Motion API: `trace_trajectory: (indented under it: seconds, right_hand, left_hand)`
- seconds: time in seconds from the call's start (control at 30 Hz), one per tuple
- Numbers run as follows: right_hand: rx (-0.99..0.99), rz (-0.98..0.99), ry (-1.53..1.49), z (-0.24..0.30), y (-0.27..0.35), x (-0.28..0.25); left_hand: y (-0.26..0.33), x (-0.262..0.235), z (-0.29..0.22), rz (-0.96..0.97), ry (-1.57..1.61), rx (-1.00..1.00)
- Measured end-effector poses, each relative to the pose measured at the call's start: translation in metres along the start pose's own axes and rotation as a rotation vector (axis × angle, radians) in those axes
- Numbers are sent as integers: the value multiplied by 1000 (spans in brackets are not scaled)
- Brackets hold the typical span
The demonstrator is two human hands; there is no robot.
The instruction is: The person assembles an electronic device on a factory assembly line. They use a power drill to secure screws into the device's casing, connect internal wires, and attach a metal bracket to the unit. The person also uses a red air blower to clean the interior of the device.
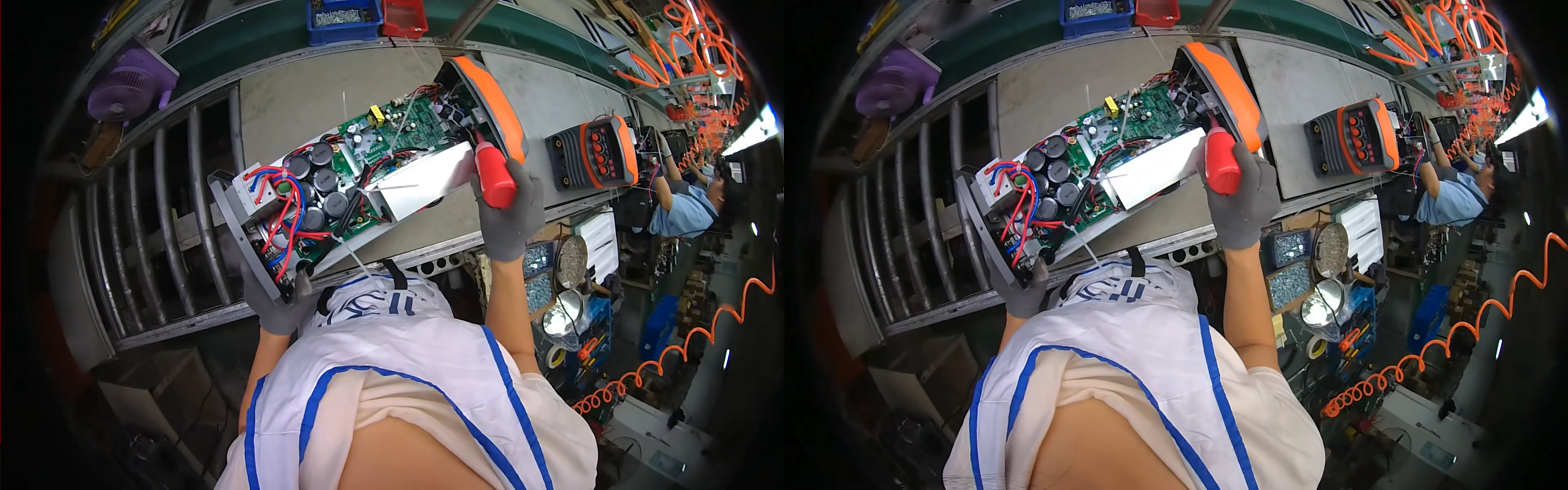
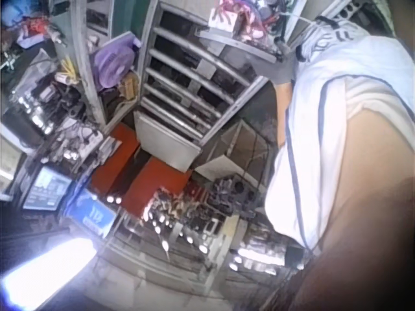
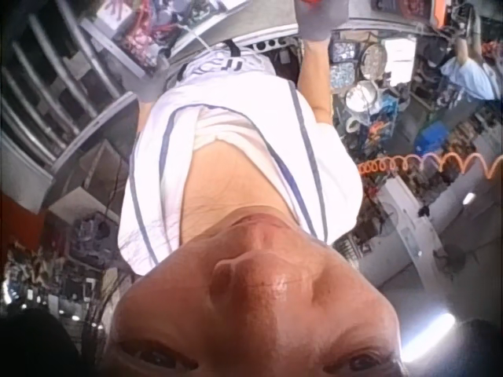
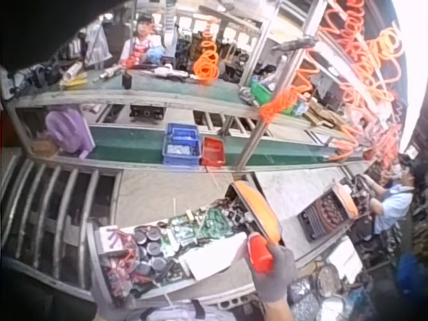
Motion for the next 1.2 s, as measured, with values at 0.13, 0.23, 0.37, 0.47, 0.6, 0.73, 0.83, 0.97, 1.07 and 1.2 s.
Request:
trace_trajectory:
  seconds: [0.13,0.23,0.37,0.47,0.6,0.73,0.83,0.97,1.07,1.2]
  right_hand:
    - [-19,66,124,6,-10,20]
    - [7,89,151,12,-16,25]
    - [43,90,132,10,-22,33]
    - [43,107,127,12,-27,34]
    - [70,137,84,12,-32,35]
    - [73,165,119,17,-37,37]
    - [73,173,141,17,-37,37]
    - [9,150,132,11,-34,39]
    - [1,124,95,10,-34,41]
    - [18,143,108,7,-32,40]
  left_hand:
    - [-1,2,-1,-2,115,-118]
    - [-5,2,-1,-18,2,-63]
    - [2,11,3,7,210,-344]
    - [34,20,30,-62,562,-807]
    - [46,20,38,-62,655,-918]
    - [52,20,44,-60,697,-972]
    - [56,20,45,-58,714,-994]
    - [58,20,46,-50,730,-1012]
    - [60,20,46,-57,740,-1020]
    - [61,21,49,-53,765,-1037]
Point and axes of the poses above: each hand's wrist, its own y-axis away from the middle knuckle, its own x-axis out of the palm, z = x × y, the point moved 2 cm from there along -y, towards the middle knuckle
